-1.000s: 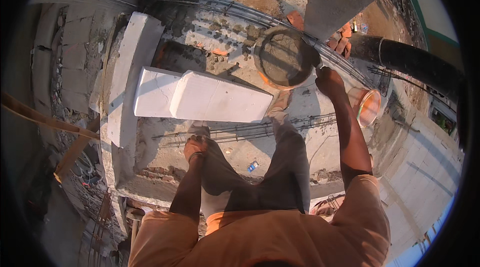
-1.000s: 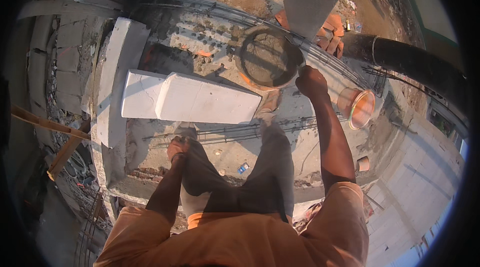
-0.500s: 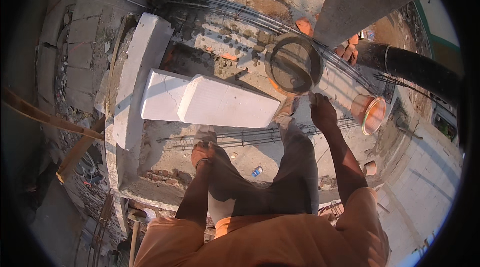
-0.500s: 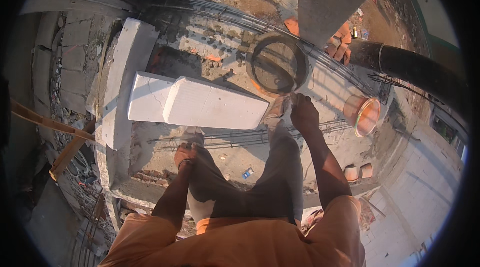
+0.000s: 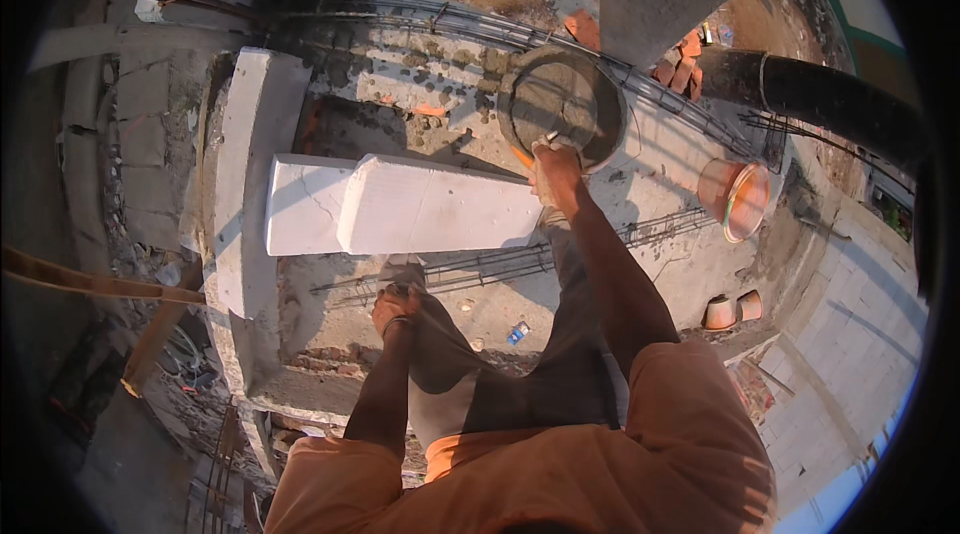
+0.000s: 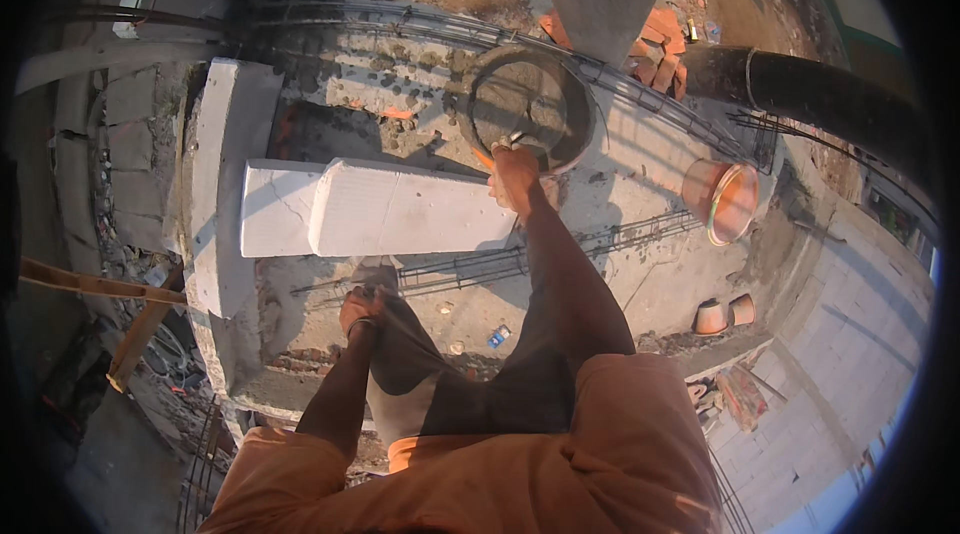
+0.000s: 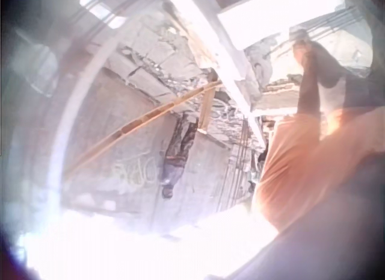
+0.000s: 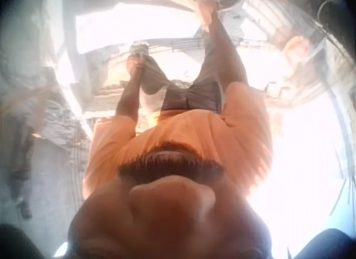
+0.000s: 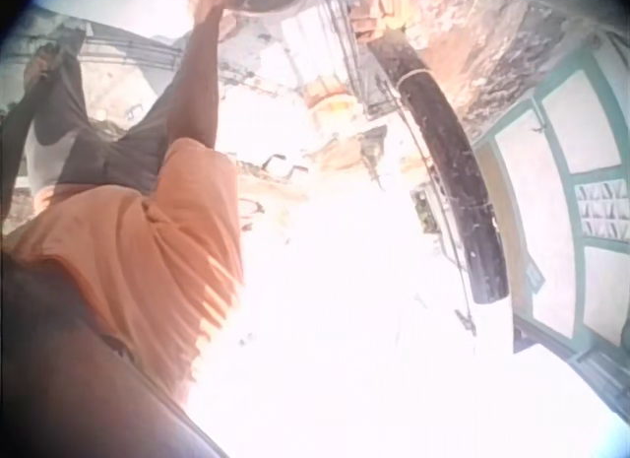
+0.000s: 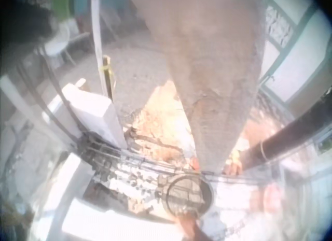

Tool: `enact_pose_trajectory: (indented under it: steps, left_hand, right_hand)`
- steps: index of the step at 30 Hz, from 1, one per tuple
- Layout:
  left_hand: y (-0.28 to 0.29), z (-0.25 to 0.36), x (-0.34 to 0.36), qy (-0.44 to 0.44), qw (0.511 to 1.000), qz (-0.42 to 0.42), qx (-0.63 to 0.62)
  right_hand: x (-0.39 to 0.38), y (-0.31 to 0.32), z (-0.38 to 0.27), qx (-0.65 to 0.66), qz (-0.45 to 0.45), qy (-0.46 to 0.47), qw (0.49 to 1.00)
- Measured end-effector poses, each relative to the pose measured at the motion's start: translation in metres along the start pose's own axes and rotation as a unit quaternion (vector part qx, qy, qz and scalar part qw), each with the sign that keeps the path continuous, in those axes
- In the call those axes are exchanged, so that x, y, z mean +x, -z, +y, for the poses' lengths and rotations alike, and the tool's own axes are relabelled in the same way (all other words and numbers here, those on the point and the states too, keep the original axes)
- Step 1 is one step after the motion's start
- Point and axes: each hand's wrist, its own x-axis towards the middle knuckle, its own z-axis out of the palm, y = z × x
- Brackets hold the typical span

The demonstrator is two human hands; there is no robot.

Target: The person scoops wet mortar into a bucket using a hoe, then applies and levels the mortar along a construction structure using a trowel and a wooden board.

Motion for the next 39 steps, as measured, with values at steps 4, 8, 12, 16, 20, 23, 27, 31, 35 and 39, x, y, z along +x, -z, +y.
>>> enact_pose_trajectory:
  steps: [4,8,12,16,20,23,27,31,35,39]
  left_hand:
    - [0.001,-0.001,0.008,-0.004,1.0,-0.016,-0.001]
    - [0.005,-0.005,0.004,0.008,1.0,-0.012,-0.011]
    - [0.002,-0.007,0.004,0.026,0.999,-0.02,0.008]
    - [-0.009,-0.002,0.009,0.002,1.0,-0.02,0.019]
    - [-0.005,0.001,0.005,0.009,1.0,-0.008,-0.009]
    - [-0.008,-0.007,0.0,0.004,0.999,0.026,-0.019]
    - [-0.003,-0.014,0.005,0.011,0.998,-0.01,-0.053]
    - [0.007,-0.025,0.008,0.03,0.997,-0.041,-0.058]
    - [0.026,-0.045,0.008,0.054,0.992,-0.073,-0.085]
    - [0.023,-0.036,0.009,0.019,0.992,-0.07,-0.108]
  right_hand:
    - [0.012,-0.006,0.009,0.223,0.017,-0.043,0.974]
    - [0.007,-0.011,0.023,0.341,0.0,-0.036,0.939]
    - [-0.01,-0.022,0.029,0.389,0.005,-0.015,0.921]
    - [-0.019,-0.002,0.048,0.409,-0.001,0.033,0.912]
    - [-0.033,0.019,0.049,0.338,0.006,0.11,0.935]
    - [-0.053,0.032,0.037,0.257,-0.009,0.15,0.955]
    - [-0.069,0.041,0.019,0.176,-0.04,0.133,0.975]
    - [-0.083,0.016,-0.048,0.092,-0.089,0.121,0.984]
    - [-0.064,-0.047,-0.157,0.079,-0.225,0.029,0.971]
    - [0.017,-0.123,-0.316,0.053,-0.341,0.011,0.939]
